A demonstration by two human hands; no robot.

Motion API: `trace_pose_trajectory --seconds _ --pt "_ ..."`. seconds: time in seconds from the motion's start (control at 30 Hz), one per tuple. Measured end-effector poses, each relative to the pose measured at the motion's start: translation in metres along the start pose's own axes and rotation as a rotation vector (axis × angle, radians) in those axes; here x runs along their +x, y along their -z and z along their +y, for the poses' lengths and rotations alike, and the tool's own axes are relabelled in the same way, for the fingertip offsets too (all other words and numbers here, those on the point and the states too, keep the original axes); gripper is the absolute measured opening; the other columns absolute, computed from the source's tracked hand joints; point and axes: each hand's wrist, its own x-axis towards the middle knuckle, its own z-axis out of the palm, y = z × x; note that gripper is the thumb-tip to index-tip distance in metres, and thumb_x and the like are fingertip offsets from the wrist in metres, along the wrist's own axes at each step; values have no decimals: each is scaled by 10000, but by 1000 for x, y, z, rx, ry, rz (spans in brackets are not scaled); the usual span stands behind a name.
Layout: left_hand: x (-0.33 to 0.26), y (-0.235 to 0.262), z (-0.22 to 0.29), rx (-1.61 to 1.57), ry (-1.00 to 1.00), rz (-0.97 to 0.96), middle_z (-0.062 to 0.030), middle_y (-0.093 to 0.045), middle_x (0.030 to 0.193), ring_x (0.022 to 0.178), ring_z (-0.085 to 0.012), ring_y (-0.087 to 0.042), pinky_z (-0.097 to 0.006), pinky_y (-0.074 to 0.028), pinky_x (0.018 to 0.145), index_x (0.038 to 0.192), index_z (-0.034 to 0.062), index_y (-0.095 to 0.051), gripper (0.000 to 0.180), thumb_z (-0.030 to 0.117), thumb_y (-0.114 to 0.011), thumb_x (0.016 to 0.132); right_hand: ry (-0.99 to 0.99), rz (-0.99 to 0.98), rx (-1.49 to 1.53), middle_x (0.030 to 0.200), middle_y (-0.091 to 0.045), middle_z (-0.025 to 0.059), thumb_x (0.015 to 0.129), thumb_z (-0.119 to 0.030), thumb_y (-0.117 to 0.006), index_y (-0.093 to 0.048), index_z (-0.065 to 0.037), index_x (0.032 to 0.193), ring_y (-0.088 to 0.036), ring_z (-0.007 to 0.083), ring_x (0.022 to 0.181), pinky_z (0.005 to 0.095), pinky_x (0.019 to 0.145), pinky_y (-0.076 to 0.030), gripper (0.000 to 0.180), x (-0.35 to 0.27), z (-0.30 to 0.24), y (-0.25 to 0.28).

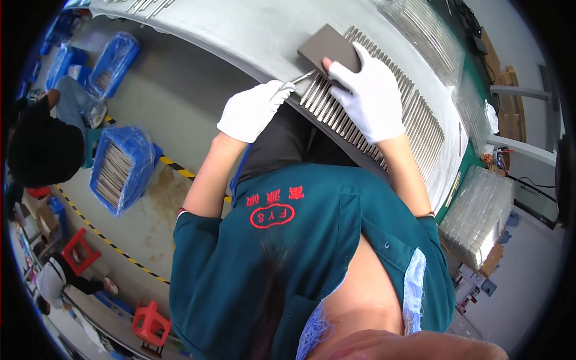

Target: Sorting and organizing a large number of thin metal rods on a workbench.

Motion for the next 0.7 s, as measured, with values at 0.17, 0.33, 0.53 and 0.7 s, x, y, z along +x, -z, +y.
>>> trace_pose_trajectory --seconds 0.17,0.33,0.53,0.7 --pt "-1 3 -2 51 50 -60 -92 -658 991 846 -286 -641 -334 -529 730 1103 102 -652 224 213 -549 938 29 -27 42 1217 -570 207 649 -163 -786 -679 -254 1083 -605 372 948 416 817 -502 456 -16 4 1" --pt "2 2 -10 -132 1 -64 -100 -655 982 841 -288 -641 -336 -529 731 1110 104 -651 219 192 -550 936 26 -45 42 1170 -581 204 653 -153 -781 -689 -252 1063 -607 362 918 418 788 -505 432 -17 9 8" --pt "0 -2 -10 -10 -86 -6 -89 -662 990 835 -280 -647 -333 -537 732 1096 98 -656 204 165 -574 921 3 54 -16 1198 -567 197 664 -155 -776 -680 -256 1084 -604 355 912 419 782 -499 443 -7 10 -6" --pt "0 -3 -8 -77 -41 21 -83 -667 945 810 -278 -645 -349 -528 721 1087 114 -661 229 248 -549 939 -90 -132 48 1260 -537 206 672 -165 -778 -675 -248 1133 -567 381 1021 439 876 -473 480 -63 20 23"
